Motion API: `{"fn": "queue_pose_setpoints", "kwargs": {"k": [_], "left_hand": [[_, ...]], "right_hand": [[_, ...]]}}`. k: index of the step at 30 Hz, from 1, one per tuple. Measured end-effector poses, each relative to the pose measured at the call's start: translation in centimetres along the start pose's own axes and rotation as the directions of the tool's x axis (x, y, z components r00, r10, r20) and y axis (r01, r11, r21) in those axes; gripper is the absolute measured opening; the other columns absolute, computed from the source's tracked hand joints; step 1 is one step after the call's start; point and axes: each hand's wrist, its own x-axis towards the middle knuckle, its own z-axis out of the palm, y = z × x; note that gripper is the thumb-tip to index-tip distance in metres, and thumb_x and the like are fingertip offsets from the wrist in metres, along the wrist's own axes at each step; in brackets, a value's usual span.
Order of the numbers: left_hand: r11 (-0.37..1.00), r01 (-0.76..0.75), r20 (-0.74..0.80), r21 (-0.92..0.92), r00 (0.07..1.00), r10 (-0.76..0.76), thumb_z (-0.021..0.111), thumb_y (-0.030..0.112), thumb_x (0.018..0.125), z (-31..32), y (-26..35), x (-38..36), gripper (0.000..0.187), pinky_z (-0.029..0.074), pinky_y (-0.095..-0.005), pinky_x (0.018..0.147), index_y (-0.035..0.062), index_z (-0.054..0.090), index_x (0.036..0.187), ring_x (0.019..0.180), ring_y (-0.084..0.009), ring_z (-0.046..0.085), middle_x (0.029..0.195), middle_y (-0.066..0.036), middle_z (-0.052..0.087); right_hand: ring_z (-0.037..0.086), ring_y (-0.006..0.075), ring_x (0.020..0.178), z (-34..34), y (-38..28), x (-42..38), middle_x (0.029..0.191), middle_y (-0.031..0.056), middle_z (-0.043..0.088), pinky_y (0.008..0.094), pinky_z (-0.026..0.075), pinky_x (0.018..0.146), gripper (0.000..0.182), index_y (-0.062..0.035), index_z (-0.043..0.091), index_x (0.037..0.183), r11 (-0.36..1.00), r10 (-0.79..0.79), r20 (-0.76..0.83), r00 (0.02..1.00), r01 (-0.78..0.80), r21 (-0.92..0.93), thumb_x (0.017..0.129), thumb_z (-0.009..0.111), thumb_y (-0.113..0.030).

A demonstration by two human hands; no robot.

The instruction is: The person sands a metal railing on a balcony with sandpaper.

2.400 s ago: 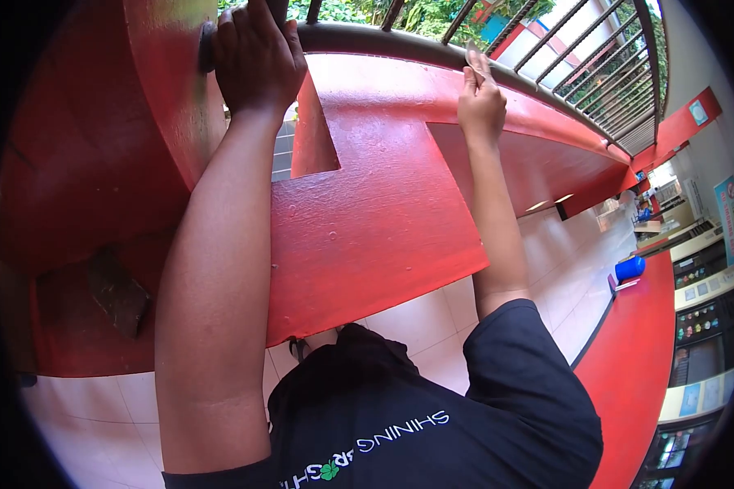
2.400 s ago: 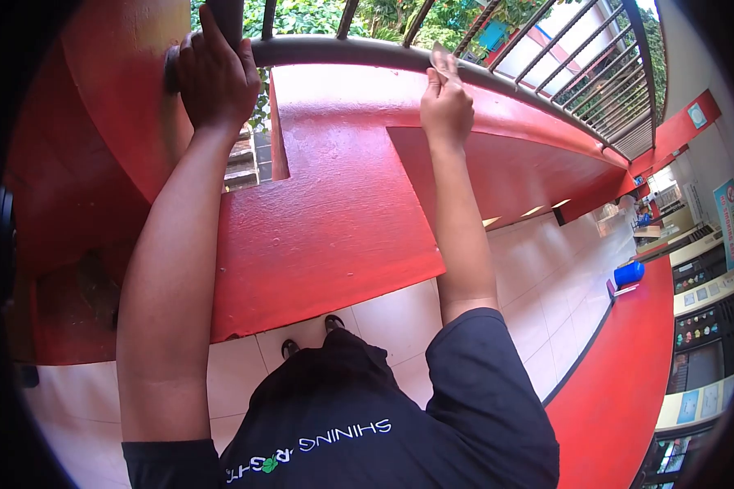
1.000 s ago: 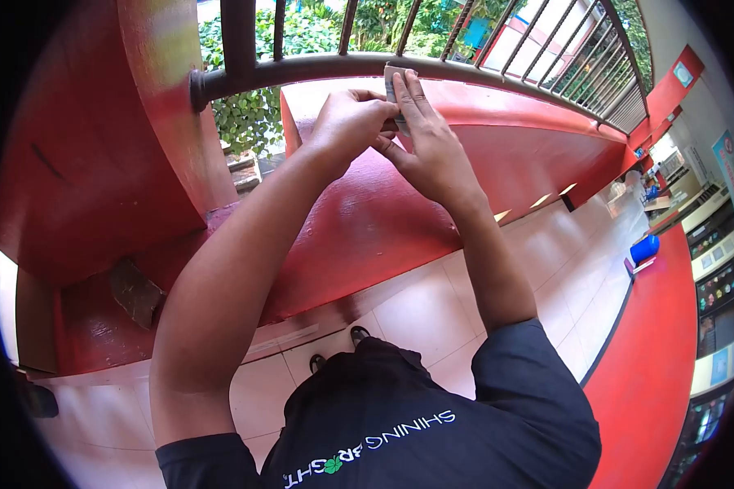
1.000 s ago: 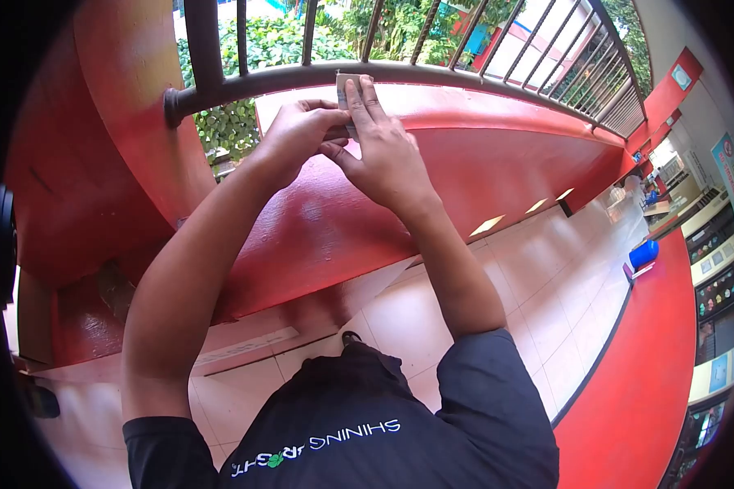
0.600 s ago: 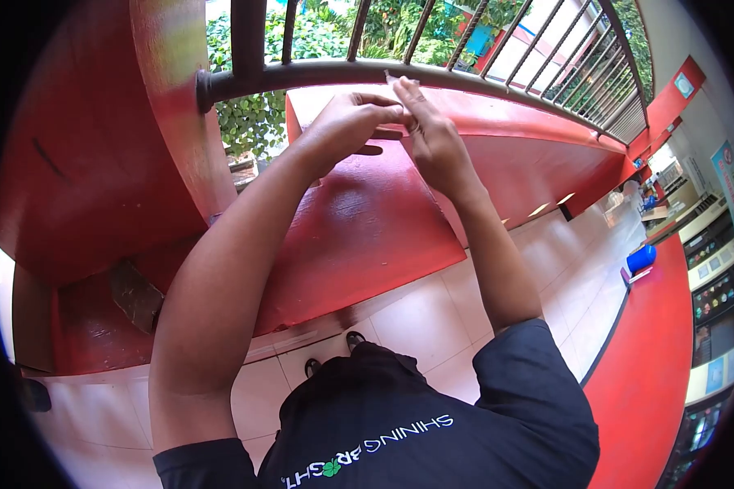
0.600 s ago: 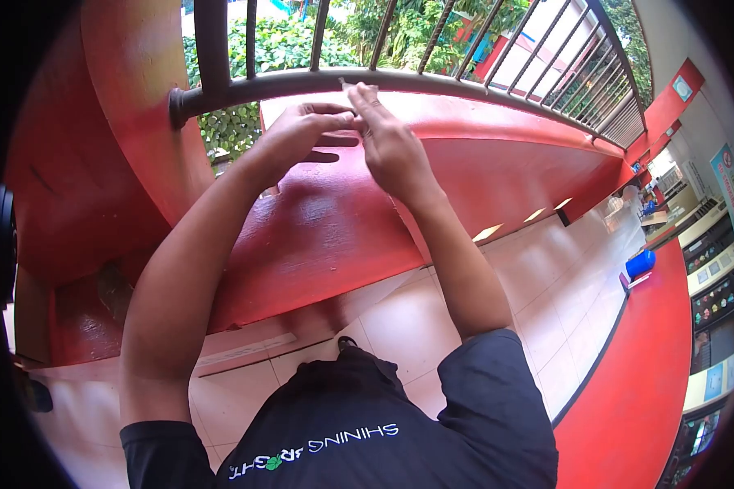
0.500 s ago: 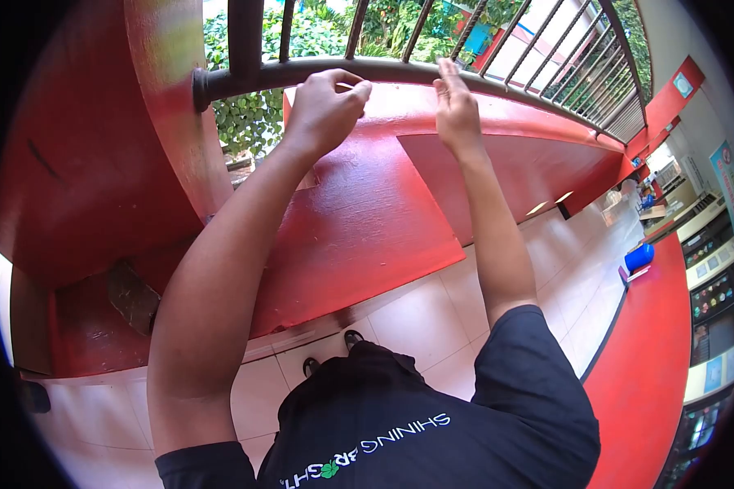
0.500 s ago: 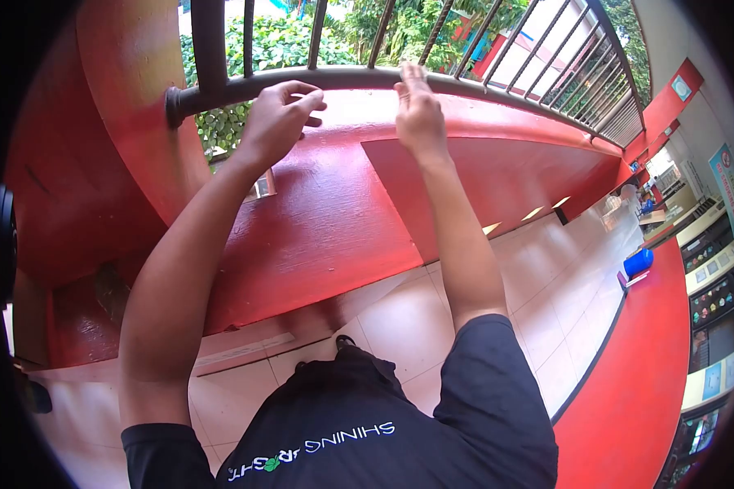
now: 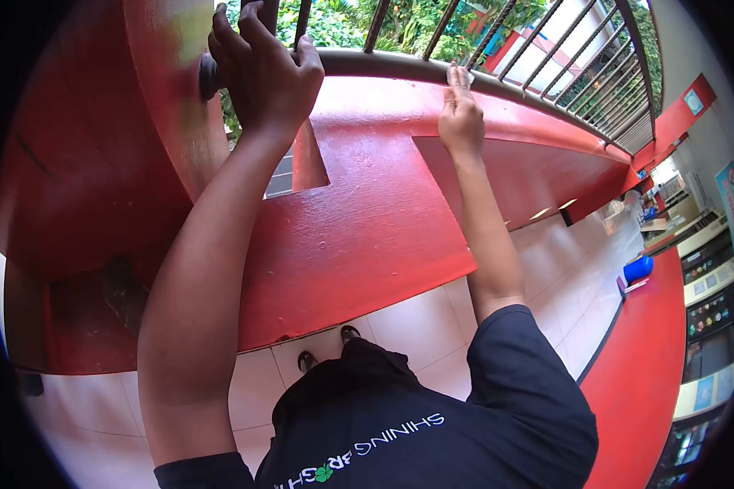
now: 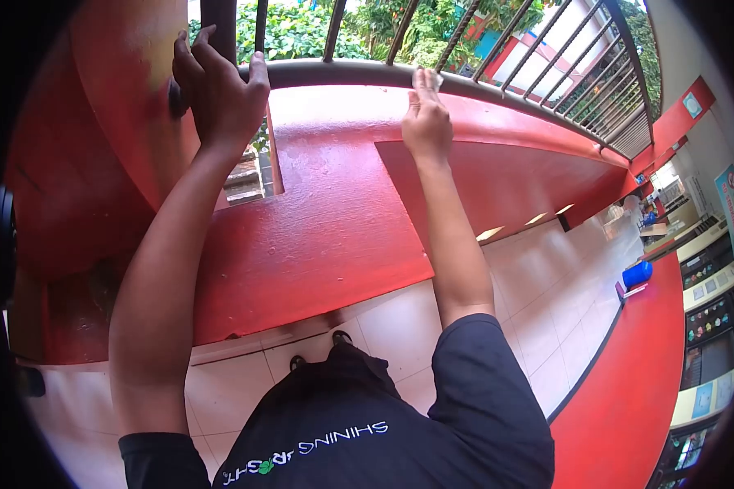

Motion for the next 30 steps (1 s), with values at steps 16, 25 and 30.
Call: {"fn": "queue_pose_setpoints", "kwargs": {"k": [16,25,30], "left_hand": [[0.972,-0.16,0.109,0.172,0.984,0.143,0.06,0.053,0.099,2.5,-3.8,-3.2,0.077,0.02,-0.063,0.117,0.0121,0.025,0.155,0.139,-0.0513,0.035,0.154,-0.038,0.025],[0.968,-0.174,0.14,0.182,0.979,0.149,0.06,0.049,0.1,2.0,-4.0,-3.2,0.071,0.021,-0.0624,0.116,0.0134,0.028,0.153,0.139,-0.051,0.035,0.155,-0.036,0.025],[0.967,-0.175,0.133,0.183,0.979,0.152,0.06,0.044,0.1,1.7,-3.8,-3.1,0.067,0.022,-0.0625,0.116,0.0139,0.029,0.152,0.141,-0.0507,0.034,0.156,-0.035,0.025]], "right_hand": [[0.063,0.0284,0.091,-0.3,-7.2,1.2,0.142,0.0012,0.065,0.0371,0.056,0.09,0.043,-0.0207,0.068,0.137,0.945,-0.321,0.303,0.897,0.28,0.17,0.094,0.069,-0.014],[0.065,0.0317,0.093,1.0,-7.5,2.4,0.138,0.0026,0.067,0.0412,0.058,0.087,0.04,-0.019,0.067,0.137,0.992,-0.112,0.242,0.964,0.124,-0.037,0.098,0.062,-0.018],[0.064,0.0307,0.094,0.5,-7.4,2.3,0.138,0.0024,0.067,0.0372,0.057,0.089,0.041,-0.0208,0.068,0.137,0.992,-0.11,0.256,0.961,0.121,-0.03,0.097,0.062,-0.017]]}}
